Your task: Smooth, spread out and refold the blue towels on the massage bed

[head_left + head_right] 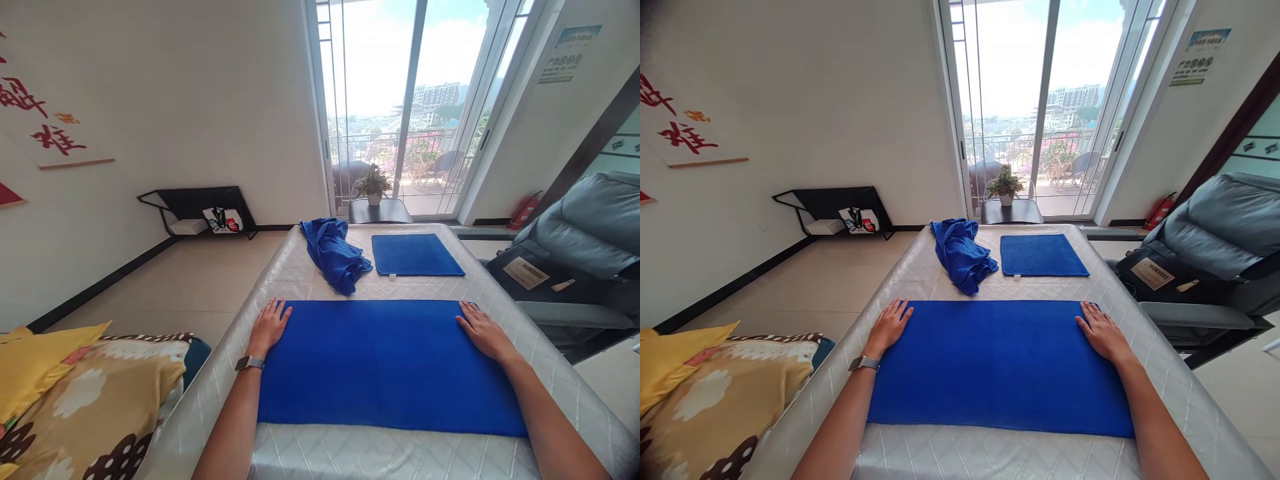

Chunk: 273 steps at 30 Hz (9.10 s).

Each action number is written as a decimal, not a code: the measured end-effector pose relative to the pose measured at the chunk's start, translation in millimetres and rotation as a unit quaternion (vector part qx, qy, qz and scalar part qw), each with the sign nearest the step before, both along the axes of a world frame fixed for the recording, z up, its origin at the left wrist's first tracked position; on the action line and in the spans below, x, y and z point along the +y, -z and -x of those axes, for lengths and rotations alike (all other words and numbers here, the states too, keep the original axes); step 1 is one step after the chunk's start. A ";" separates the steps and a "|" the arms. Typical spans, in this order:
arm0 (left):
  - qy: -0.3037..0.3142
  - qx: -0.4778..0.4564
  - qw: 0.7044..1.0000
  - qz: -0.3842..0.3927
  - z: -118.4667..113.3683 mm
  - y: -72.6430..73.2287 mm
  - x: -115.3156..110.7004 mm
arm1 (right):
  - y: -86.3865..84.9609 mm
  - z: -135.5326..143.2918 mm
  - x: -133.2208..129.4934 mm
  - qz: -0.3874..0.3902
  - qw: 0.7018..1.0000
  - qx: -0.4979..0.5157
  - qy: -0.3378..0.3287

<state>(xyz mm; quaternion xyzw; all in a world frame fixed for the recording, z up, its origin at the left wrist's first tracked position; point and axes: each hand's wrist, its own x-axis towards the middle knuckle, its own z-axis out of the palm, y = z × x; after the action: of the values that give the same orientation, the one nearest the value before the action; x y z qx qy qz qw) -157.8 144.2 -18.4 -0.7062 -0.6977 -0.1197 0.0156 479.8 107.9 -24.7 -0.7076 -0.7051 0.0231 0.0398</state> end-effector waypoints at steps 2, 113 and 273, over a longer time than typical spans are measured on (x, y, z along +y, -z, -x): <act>0.005 0.000 1.000 -0.025 -0.6 -3.3 -2.3 | -1.2 0.4 -1.0 -0.001 1.000 -0.006 0.002; 0.212 0.028 0.976 0.030 -139.6 -5.6 -145.6 | -2.7 156.9 -106.1 -0.048 0.996 0.009 -0.077; 0.214 -0.017 0.976 0.015 -160.7 -11.0 -8.4 | -21.4 195.7 11.8 -0.019 0.989 0.050 -0.136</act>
<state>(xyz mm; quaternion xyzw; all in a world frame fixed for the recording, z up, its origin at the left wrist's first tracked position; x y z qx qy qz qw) 2.9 135.9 -7.4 -0.8374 -0.5319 -0.1216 -0.0326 284.0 119.7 -3.3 -0.6021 -0.7923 0.0496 0.0849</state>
